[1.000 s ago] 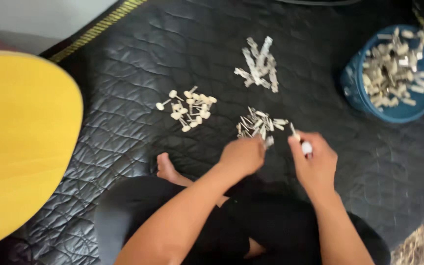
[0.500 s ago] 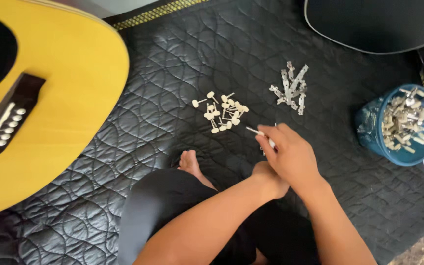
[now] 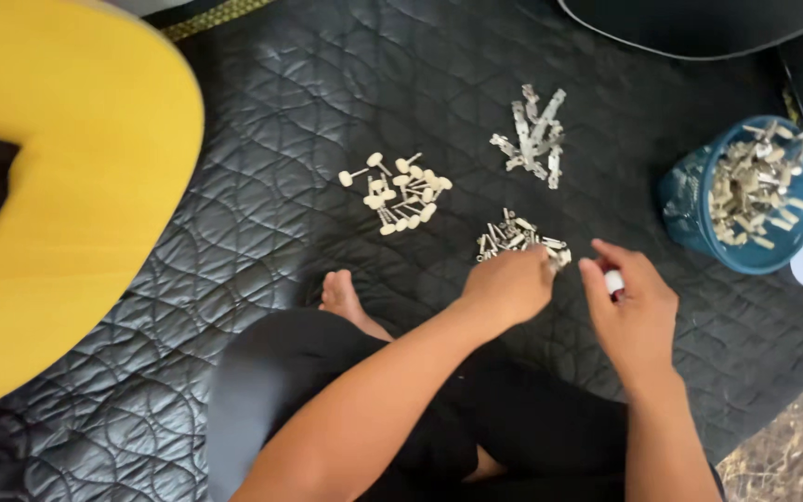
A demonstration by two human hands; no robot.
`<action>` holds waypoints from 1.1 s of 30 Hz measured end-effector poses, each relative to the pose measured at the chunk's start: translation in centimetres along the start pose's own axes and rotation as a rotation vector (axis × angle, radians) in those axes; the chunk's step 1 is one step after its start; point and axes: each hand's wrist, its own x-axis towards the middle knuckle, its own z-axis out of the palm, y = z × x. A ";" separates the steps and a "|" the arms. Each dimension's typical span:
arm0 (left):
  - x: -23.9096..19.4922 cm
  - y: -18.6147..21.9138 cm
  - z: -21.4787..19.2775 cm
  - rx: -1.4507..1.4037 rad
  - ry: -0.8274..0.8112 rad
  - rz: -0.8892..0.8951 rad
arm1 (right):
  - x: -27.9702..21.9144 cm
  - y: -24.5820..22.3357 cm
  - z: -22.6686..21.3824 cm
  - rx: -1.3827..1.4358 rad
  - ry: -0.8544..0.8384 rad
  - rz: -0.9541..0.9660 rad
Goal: The person sits on a black mat and assembles small metal mechanical parts using a screwdriver. They pick up metal frames and white plastic components, align them, and tighten screws to secure the assembly. The person repeats this process with multiple sets of parts, occasionally picking up new components from a nearby blue basket.
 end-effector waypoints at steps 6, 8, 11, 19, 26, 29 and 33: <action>2.2 -1.4 1.7 -0.240 0.051 -0.017 | -2.3 1.5 0.9 0.171 -0.027 0.208; 1.7 -0.8 1.5 -0.416 0.060 -0.091 | -1.7 0.9 0.7 0.220 -0.061 0.191; 2.2 -0.6 1.5 -0.643 0.069 -0.162 | -0.9 0.1 0.5 0.288 -0.086 0.172; 2.1 -1.9 2.4 -0.814 -0.066 -0.031 | -0.6 1.5 0.6 0.404 -0.180 0.268; 1.7 -1.3 2.2 -0.798 -0.072 -0.104 | -0.8 2.8 0.7 0.417 -0.166 0.169; 2.3 -2.4 2.0 -0.483 -0.036 -0.084 | -1.0 3.4 1.1 0.355 -0.156 0.130; 2.7 -5.9 3.9 0.231 -0.051 -0.061 | -1.1 2.9 2.0 0.337 -0.184 0.160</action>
